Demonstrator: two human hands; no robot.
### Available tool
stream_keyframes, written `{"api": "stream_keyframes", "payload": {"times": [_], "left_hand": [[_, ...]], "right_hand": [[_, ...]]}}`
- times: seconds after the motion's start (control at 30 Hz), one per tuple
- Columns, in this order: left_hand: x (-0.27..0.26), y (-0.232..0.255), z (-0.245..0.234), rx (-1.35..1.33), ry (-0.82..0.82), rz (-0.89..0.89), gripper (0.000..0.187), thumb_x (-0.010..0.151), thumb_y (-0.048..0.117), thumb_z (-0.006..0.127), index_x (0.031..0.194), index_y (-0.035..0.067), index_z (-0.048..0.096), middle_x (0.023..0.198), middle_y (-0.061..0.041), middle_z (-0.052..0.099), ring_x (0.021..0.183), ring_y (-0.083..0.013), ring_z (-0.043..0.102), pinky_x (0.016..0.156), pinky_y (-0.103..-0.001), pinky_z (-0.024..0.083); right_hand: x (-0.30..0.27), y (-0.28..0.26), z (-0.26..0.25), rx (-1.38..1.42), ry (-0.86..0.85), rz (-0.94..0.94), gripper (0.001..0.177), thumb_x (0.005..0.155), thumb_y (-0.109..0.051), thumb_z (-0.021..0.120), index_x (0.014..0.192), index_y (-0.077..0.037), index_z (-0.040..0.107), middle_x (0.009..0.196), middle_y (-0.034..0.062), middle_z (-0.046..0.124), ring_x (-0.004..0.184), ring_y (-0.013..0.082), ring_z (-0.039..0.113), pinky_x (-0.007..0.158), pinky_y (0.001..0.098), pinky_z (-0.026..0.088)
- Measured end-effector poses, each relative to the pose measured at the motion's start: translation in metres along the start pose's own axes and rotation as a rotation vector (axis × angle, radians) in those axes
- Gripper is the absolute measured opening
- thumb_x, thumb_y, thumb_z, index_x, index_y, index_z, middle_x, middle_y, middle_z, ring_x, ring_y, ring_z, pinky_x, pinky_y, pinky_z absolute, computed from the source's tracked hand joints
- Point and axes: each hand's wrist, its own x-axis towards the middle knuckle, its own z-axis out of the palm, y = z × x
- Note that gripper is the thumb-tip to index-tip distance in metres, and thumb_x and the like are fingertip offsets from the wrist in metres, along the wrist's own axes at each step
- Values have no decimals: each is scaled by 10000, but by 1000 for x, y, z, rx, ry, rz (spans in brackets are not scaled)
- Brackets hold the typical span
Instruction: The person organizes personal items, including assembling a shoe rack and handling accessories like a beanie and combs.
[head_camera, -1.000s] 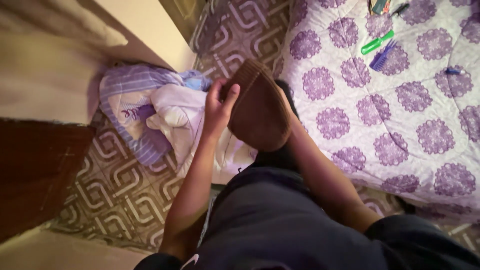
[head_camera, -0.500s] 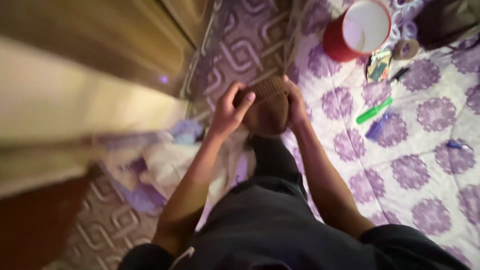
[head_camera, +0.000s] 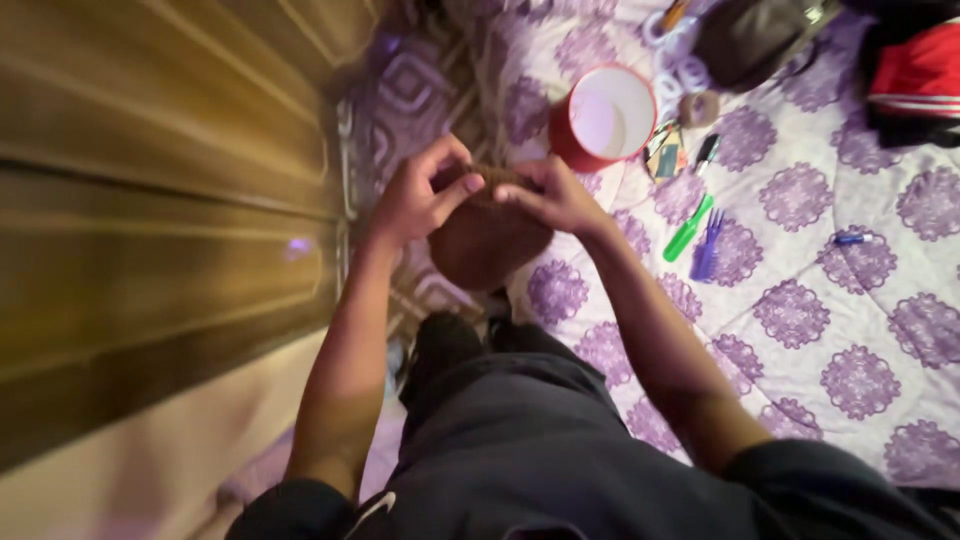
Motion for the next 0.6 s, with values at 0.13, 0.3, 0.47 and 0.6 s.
{"api": "stream_keyframes", "payload": {"times": [0.13,0.3,0.47,0.6], "left_hand": [[35,-3,-5,166,-181,243,219,1024,162,746,1068,39,571,940,8,636,922,-58,623,834,-278,527],[86,-12,-7,38,-430,32,232,972,177,771,1035,52,586,858,-20,649,837,-83,612,765,-285,527],[140,-8,-33,114,-386,232,221,955,182,791,1060,53,646,946,-28,721,906,-130,698,825,-304,563],[182,-18,-76,273,5,545,275,1056,237,709,1265,67,654,1199,-82,701,1157,-201,662,995,-341,528]], "right_hand": [[-5,-18,-8,121,18,-123,318,885,-281,833,940,0,698,784,-93,631,753,6,535,626,270,468],[1,2,-29,-53,-88,-4,336,880,-275,848,860,-3,651,714,-86,491,708,19,456,588,270,415],[48,25,-32,242,-3,138,308,967,-341,730,946,-36,694,733,-103,571,677,23,487,578,241,417],[120,72,-24,645,402,137,334,1156,-344,623,1172,-15,685,1024,4,655,916,83,588,792,268,511]]}}
